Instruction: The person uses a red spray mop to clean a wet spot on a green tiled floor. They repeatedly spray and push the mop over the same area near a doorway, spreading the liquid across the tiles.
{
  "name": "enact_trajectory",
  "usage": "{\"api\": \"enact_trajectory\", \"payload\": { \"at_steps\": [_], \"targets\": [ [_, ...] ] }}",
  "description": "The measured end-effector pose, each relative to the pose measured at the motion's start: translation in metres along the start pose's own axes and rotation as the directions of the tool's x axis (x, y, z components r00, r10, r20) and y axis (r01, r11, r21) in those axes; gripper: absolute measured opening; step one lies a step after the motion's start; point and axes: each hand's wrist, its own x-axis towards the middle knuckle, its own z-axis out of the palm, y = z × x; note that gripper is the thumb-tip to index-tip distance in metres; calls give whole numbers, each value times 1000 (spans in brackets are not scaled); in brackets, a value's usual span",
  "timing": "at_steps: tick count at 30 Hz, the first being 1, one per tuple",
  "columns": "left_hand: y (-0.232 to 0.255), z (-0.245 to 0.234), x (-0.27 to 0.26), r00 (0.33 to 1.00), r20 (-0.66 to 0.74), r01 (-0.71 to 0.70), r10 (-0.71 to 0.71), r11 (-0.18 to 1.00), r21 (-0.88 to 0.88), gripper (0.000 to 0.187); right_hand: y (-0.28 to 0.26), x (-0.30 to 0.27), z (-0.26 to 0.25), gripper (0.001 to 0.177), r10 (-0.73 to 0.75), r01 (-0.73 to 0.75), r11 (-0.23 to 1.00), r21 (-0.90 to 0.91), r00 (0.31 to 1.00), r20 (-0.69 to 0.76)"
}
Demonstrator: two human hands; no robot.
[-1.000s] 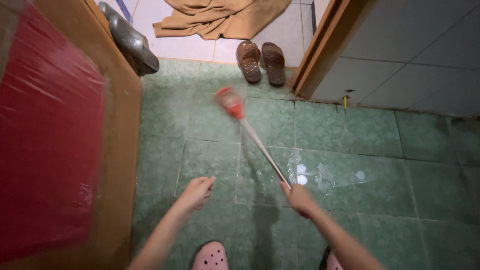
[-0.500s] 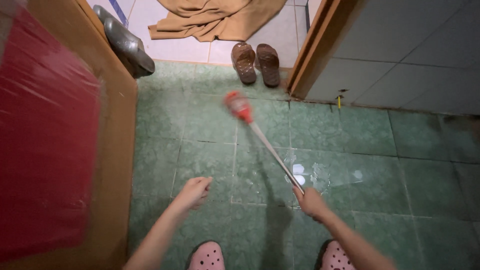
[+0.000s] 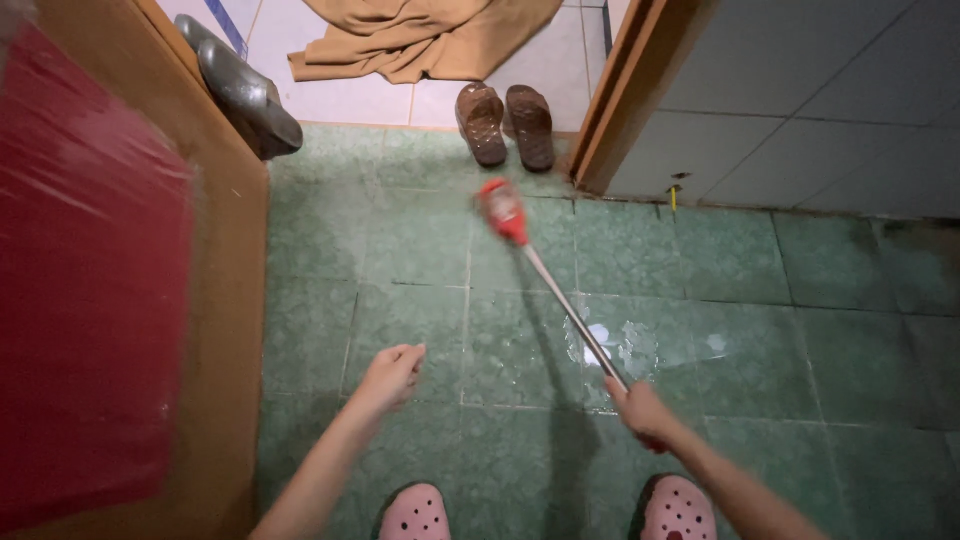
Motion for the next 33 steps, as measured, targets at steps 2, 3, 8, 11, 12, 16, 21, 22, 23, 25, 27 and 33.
{"api": "enact_trajectory", "payload": {
  "at_steps": [2, 3, 8, 11, 12, 16, 21, 22, 23, 25, 27, 33],
  "targets": [
    [15, 2, -10, 999, 36, 36, -38, 998, 49, 33, -5, -7, -5, 58, -6, 3, 999, 54, 999, 52],
    [23, 3, -15, 995, 69, 70, -77, 993, 97, 36, -7, -11, -7, 43, -17, 6, 994, 105, 995, 102],
    [18, 9, -16, 999, 32, 24, -27, 997, 71, 29, 0, -8, -74, 53, -84, 149, 922, -356, 978, 191],
    [22, 8, -23, 999, 22, 37, -39, 998, 57, 29, 14, 15, -84, 56, -98, 134, 934, -332, 987, 124],
    [24, 8, -26, 999, 8, 46, -47, 998, 44, 29, 23, 29, -83, 61, -103, 112, 963, -247, 993, 51],
    [21, 5, -24, 998, 16, 59, -60, 997, 53, 28, 56, 59, -53, 61, 72, -59, 977, 205, 996, -61],
    [-14, 7, 15, 998, 44, 52, -52, 999, 18, 28, 68, 11, -99, 54, -47, 113, 914, -390, 984, 174],
    [-18, 6, 20, 997, 46, 53, -54, 998, 18, 28, 60, 2, -109, 54, -44, 110, 914, -390, 984, 174],
    [-22, 5, 25, 997, 48, 56, -57, 998, 20, 29, 51, -7, -119, 51, -38, 107, 910, -400, 984, 175],
    [-9, 5, 11, 997, 45, 55, -55, 998, 17, 29, 42, -6, -123, 49, -38, 108, 904, -413, 984, 174],
    [23, 9, -31, 997, 23, 71, -75, 986, 149, 27, 48, 7, -106, 50, -29, 31, 995, -98, 999, 20],
    [13, 12, -18, 997, 18, 67, -69, 991, 115, 29, 53, 2, -97, 61, -104, 131, 968, -216, 986, 133]
  ]
}}
